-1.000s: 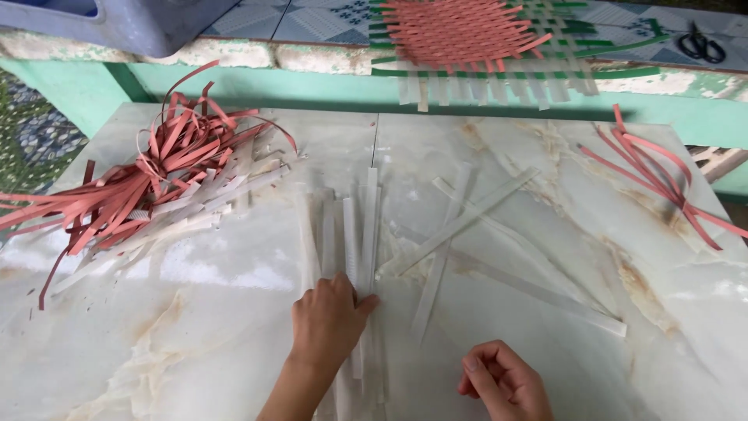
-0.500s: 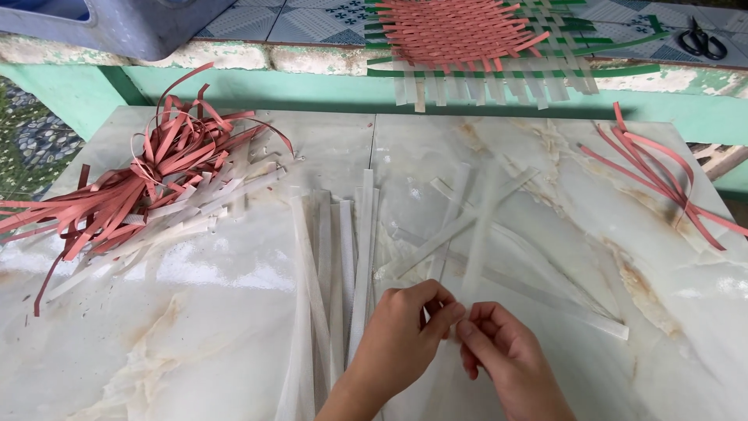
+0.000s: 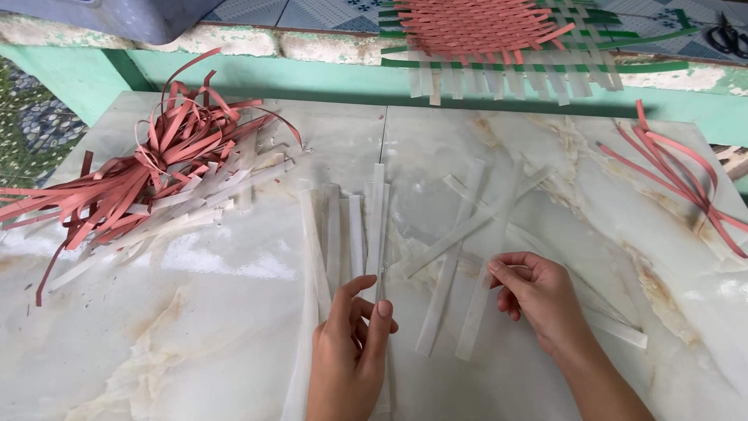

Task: Arranging plastic strips on a table to form a star-shaped frame

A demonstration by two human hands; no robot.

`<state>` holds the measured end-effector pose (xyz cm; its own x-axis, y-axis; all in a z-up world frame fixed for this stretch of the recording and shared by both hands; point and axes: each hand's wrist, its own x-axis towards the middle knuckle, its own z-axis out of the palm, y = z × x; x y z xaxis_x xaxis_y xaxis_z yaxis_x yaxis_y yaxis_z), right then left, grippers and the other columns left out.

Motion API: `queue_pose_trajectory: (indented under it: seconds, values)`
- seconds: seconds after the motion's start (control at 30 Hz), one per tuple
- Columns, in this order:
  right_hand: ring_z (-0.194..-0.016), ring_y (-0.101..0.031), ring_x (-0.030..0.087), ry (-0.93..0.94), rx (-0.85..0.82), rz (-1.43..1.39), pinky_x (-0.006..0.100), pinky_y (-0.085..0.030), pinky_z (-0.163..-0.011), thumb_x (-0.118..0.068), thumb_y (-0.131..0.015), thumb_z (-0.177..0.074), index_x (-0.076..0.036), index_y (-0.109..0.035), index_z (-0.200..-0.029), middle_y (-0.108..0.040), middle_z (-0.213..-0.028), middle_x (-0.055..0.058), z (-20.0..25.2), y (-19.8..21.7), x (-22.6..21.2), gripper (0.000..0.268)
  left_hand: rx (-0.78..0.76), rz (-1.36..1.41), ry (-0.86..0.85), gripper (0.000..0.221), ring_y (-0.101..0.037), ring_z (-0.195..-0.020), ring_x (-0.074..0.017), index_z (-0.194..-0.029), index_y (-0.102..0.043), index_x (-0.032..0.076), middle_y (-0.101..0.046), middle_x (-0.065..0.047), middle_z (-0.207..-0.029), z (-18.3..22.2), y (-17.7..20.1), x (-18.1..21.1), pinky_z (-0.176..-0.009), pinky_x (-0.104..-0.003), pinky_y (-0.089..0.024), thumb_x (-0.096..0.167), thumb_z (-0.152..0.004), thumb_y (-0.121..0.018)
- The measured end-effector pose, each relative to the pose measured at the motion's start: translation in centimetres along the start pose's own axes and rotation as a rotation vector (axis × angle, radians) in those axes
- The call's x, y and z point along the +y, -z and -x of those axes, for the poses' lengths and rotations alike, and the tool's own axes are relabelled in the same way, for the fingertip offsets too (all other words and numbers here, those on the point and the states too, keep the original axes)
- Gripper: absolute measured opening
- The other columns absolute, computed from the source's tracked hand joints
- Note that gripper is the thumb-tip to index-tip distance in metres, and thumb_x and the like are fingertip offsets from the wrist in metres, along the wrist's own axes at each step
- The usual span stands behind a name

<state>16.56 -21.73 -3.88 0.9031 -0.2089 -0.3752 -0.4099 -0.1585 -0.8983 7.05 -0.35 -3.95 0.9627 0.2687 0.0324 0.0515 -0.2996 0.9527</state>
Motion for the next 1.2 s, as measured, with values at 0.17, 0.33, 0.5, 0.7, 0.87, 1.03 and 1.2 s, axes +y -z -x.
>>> queue_pose_trajectory:
  seconds: [0.17,0.33,0.5,0.7,0.87,1.03,1.2]
  values:
    - [-0.049,-0.056,0.027,-0.048,0.008,0.028,0.031,-0.036,-0.041,-0.012,-0.069,-0.087,0.002,-0.062,-0.104,-0.067,-0.077,0.021,0.1,-1.0,0.0,0.023,-0.004,-0.033,-0.046,0.037,-0.048,-0.04,-0.007,-0.116,-0.059,0.013,-0.072,0.004,-0.066,0.7,0.1,-0.9,-0.043,-0.024,-0.043,0.039,-0.09,-0.052]
    - [-0.052,-0.061,0.032,-0.069,0.033,0.025,0.034,-0.038,-0.044,-0.013,-0.071,-0.086,-0.001,-0.053,-0.102,-0.068,-0.076,0.023,0.9,-1.6,-0.9,0.026,-0.035,-0.013,-0.046,0.045,-0.056,-0.042,-0.0065,-0.122,-0.054,0.01,-0.07,0.005,-0.067,1.1,-0.6,-1.2,-0.055,-0.025,-0.051,0.042,-0.091,-0.051]
    - [-0.053,-0.065,0.03,-0.043,0.013,0.213,0.035,-0.046,-0.046,-0.018,-0.067,-0.089,-0.002,-0.055,-0.101,-0.071,-0.074,0.021,2.0,-1.8,-2.1,0.023,-0.058,-0.083,-0.057,0.046,-0.052,-0.041,-0.0077,-0.125,-0.052,0.012,-0.065,0.008,-0.067,1.4,-1.1,-1.9,-0.049,-0.027,-0.047,0.042,-0.091,-0.052]
    - [-0.05,-0.061,0.024,-0.001,-0.019,0.47,0.035,-0.051,-0.049,-0.022,-0.06,-0.094,-0.007,-0.058,-0.097,-0.072,-0.069,0.014,3.6,-2.2,-3.8,0.016,-0.063,-0.136,-0.098,0.042,-0.051,-0.038,-0.0075,-0.124,-0.053,0.012,-0.068,0.01,-0.071,1.6,-1.5,-2.3,-0.043,-0.029,-0.044,0.038,-0.091,-0.054]
    - [-0.05,-0.062,0.02,0.12,-0.086,0.526,0.03,-0.052,-0.057,-0.024,-0.06,-0.093,-0.009,-0.062,-0.096,-0.072,-0.065,0.009,2.3,-1.4,0.2,0.016,-0.135,-0.239,-0.06,0.038,-0.051,-0.04,-0.01,-0.123,-0.054,0.019,-0.071,0.015,-0.087,2.0,-2.2,-2.6,-0.042,-0.033,-0.045,0.039,-0.09,-0.054]
    - [-0.058,-0.062,0.01,0.733,0.074,0.489,0.025,-0.052,-0.054,-0.021,-0.062,-0.088,-0.01,-0.066,-0.089,-0.069,-0.069,-0.001,2.5,-0.7,5.7,0.011,-0.172,-0.355,-0.072,0.045,-0.056,-0.048,-0.0122,-0.13,-0.045,0.024,-0.068,0.018,-0.111,2.8,-3.2,-3.6,-0.043,-0.037,-0.052,0.04,-0.089,-0.057]
    - [-0.108,-0.054,0.02,0.826,0.095,0.604,0.034,-0.048,-0.087,-0.021,-0.061,-0.087,-0.01,-0.064,-0.113,-0.06,-0.119,0.003,4.1,-1.0,6.4,0.029,-0.01,-0.343,-0.135,0.043,-0.055,-0.049,-0.01,-0.124,-0.052,0.025,-0.072,0.02,-0.106,4.8,-3.8,-4.2,-0.041,-0.033,-0.051,0.035,-0.083,-0.064]
